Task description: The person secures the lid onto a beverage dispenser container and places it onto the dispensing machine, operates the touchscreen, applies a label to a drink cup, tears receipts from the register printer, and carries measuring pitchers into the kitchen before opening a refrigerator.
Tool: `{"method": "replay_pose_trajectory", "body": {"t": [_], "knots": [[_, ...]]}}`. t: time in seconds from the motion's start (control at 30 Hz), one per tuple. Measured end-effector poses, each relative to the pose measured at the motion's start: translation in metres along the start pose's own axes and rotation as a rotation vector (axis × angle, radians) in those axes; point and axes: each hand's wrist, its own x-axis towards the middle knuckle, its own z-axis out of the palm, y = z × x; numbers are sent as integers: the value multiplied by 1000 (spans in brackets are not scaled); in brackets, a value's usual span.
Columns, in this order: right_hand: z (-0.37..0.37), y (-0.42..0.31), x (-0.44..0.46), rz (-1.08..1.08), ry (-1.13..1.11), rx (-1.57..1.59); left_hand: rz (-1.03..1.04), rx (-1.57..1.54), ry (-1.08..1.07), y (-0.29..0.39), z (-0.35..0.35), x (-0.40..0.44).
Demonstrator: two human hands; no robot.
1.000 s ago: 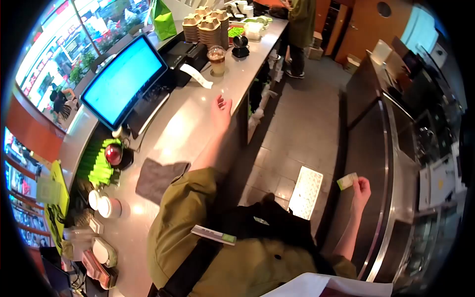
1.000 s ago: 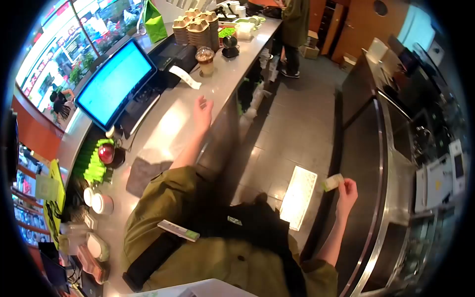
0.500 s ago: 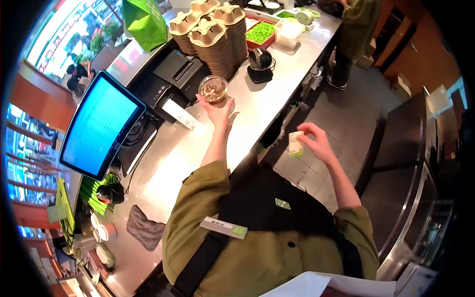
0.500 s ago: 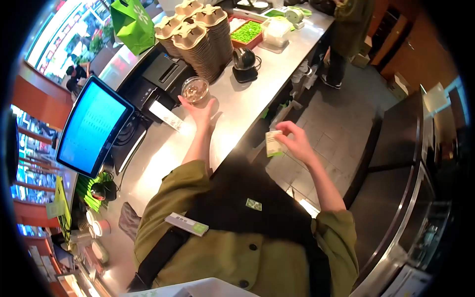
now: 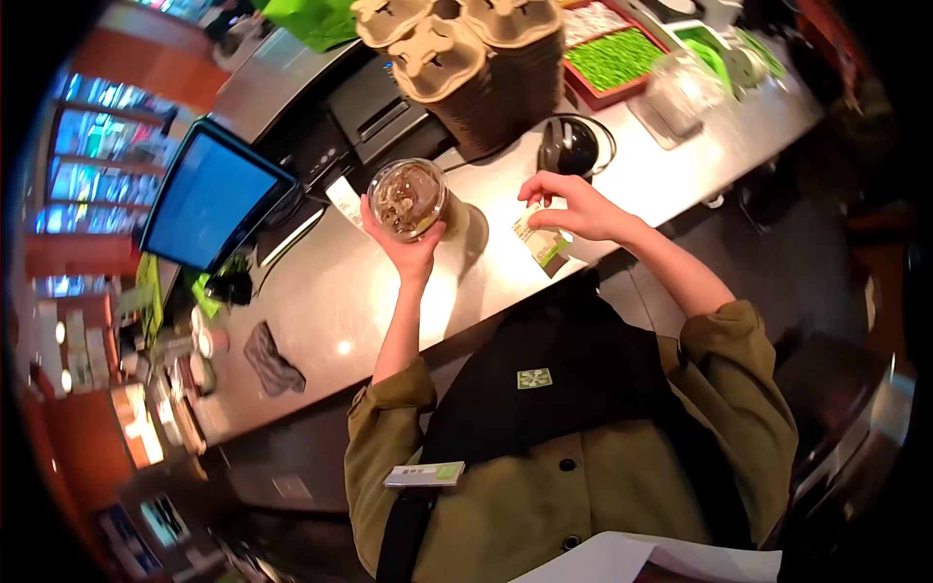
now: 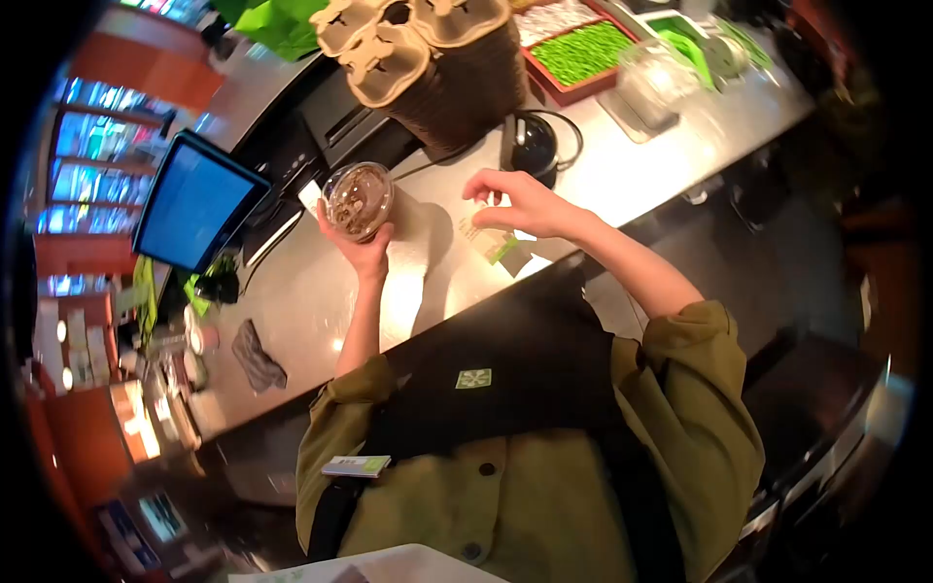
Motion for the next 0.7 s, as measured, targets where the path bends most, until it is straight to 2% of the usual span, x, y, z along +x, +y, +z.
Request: {"method": "replay_pose_trajectory", "body": {"t": [0.13,0.3,0.47,0.57,0.6,0.7], "knots": [[-28,-37,50,-261,-191,4,47,-120,34,62,8,6],[-34,-72,81,-552,-372,100,114,50,65,96,10,3],[-26,-79,96,-670,-331,-19,91,-18,104,121,26,4],[-11,-76,94,-777,111,-74,82,-44,132,126,26,3],[-8,-75,89,-752,250,-99,116,-66,132,123,22,2],[16,-52,72,-900,385,-38,203,-59,150,111,16,4]]}}
